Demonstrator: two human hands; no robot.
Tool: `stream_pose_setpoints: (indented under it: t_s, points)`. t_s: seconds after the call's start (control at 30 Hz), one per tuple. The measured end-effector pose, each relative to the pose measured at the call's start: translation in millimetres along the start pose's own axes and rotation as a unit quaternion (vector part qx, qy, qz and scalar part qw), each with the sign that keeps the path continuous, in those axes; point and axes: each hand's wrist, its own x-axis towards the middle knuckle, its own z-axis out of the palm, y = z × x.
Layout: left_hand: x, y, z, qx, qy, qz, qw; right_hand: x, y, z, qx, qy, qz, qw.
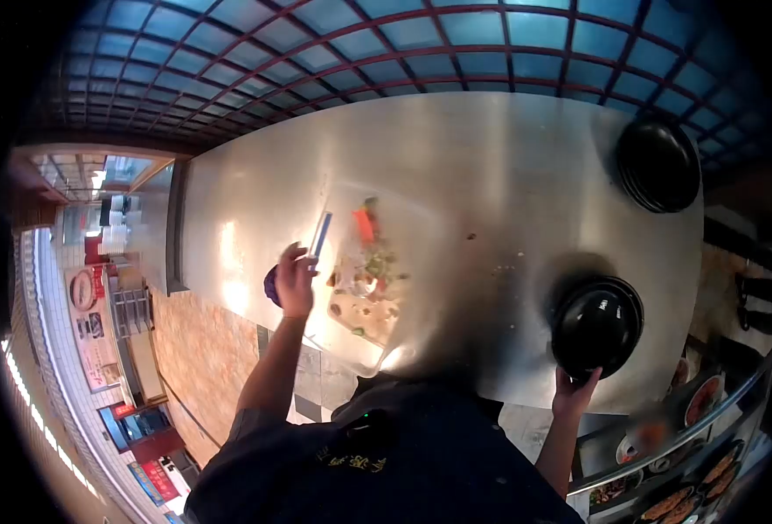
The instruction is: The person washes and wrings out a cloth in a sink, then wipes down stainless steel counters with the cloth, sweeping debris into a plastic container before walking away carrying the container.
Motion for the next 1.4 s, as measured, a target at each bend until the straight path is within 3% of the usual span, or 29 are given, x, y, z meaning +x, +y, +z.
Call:
stream_pose_setpoints:
  t_s: [0.03,0.1,0.17,0.23,0.3,0.4,0.43,0.47,0.5,0.53,0.57,0.63,0.67,0.7,0.73,0.77,0.8,0.9,0.93,1.0,1.13,1.2,1.3,1.4]
  points:
    - [7.5,-22.4,-35.4,-0.005,0.059,-0.008,0.998,-18.1,8.5,5.2,-0.001,-0.024,-0.029,0.999]
    - [20.9,-53.8,-104.6,0.193,0.090,-0.023,0.977,-10.0,41.2,-37.9,-0.062,-0.066,0.027,0.996]
    - [31.6,-111.5,-165.9,0.340,0.044,-0.069,0.937,-24.8,83.7,-22.9,-0.277,-0.042,0.060,0.958]
    - [41.3,-133.6,-192.9,0.404,-0.019,-0.133,0.905,-52.5,134.4,30.9,-0.343,-0.124,0.044,0.930]
    - [62.7,-176.6,-216.5,0.420,-0.118,-0.192,0.879,-74.1,181.0,98.4,-0.366,-0.137,0.052,0.919]
    - [84.5,-266.1,-217.3,0.468,-0.201,-0.077,0.857,-72.2,251.1,167.4,-0.493,-0.168,0.053,0.852]
    - [86.2,-261.4,-217.4,0.476,-0.211,-0.094,0.849,-67.6,270.2,180.7,-0.563,-0.157,0.047,0.810]
    - [88.6,-256.1,-216.5,0.484,-0.221,-0.111,0.839,-39.9,298.1,164.8,-0.561,-0.188,0.036,0.805]
    - [98.3,-283.7,-223.3,0.464,-0.237,-0.039,0.853,-6.2,307.1,141.9,-0.551,-0.201,-0.001,0.810]
    - [96.6,-259.1,-226.0,0.485,-0.235,-0.083,0.838,-6.0,311.3,142.3,-0.526,-0.170,0.025,0.833]
    - [107.1,-281.2,-230.9,0.478,-0.253,-0.038,0.840,-21.6,309.2,153.5,-0.563,-0.171,0.018,0.808]
    - [132.8,-326.0,-245.8,0.441,-0.305,0.053,0.842,-71.5,303.2,172.4,-0.563,-0.105,-0.027,0.819]
    - [147.5,-334.3,-255.5,0.423,-0.332,0.085,0.839,-87.8,298.4,169.1,-0.603,-0.098,-0.082,0.788]
    - [164.4,-347.8,-259.2,0.377,-0.415,0.030,0.828,-107.1,296.5,160.9,-0.645,-0.091,-0.128,0.747]
    - [182.2,-369.2,-270.4,0.362,-0.418,0.084,0.829,-127.1,295.4,158.9,-0.624,-0.073,-0.116,0.769]
    - [168.5,-308.3,-280.6,0.258,-0.369,0.099,0.887,-151.3,294.9,152.3,-0.603,-0.058,-0.100,0.789]
    - [173.5,-307.9,-276.3,0.242,-0.375,0.037,0.894,-167.1,296.5,138.9,-0.587,-0.053,-0.080,0.804]
    - [188.4,-278.2,-277.9,0.224,-0.423,0.011,0.878,-246.2,302.8,102.6,-0.420,0.003,-0.135,0.897]
    - [182.5,-245.0,-282.4,0.231,-0.406,0.094,0.879,-272.8,303.2,93.5,-0.410,0.038,-0.141,0.900]
    - [167.8,-197.6,-286.1,0.215,-0.403,0.122,0.881,-315.8,304.1,68.1,-0.389,0.102,-0.152,0.903]
    - [139.7,-142.3,-294.6,0.174,-0.368,0.191,0.893,-366.2,348.1,-15.0,-0.242,0.125,-0.184,0.945]
    - [147.7,-164.1,-291.8,0.158,-0.349,0.229,0.895,-393.9,381.3,-51.0,-0.202,0.173,-0.194,0.944]
    - [115.2,-91.7,-309.3,0.139,-0.320,0.283,0.893,-442.9,435.2,-93.3,-0.146,0.218,-0.208,0.942]
    - [128.1,-68.1,-302.3,0.111,-0.283,0.325,0.896,-484.2,476.1,-114.1,-0.101,0.276,-0.202,0.934]
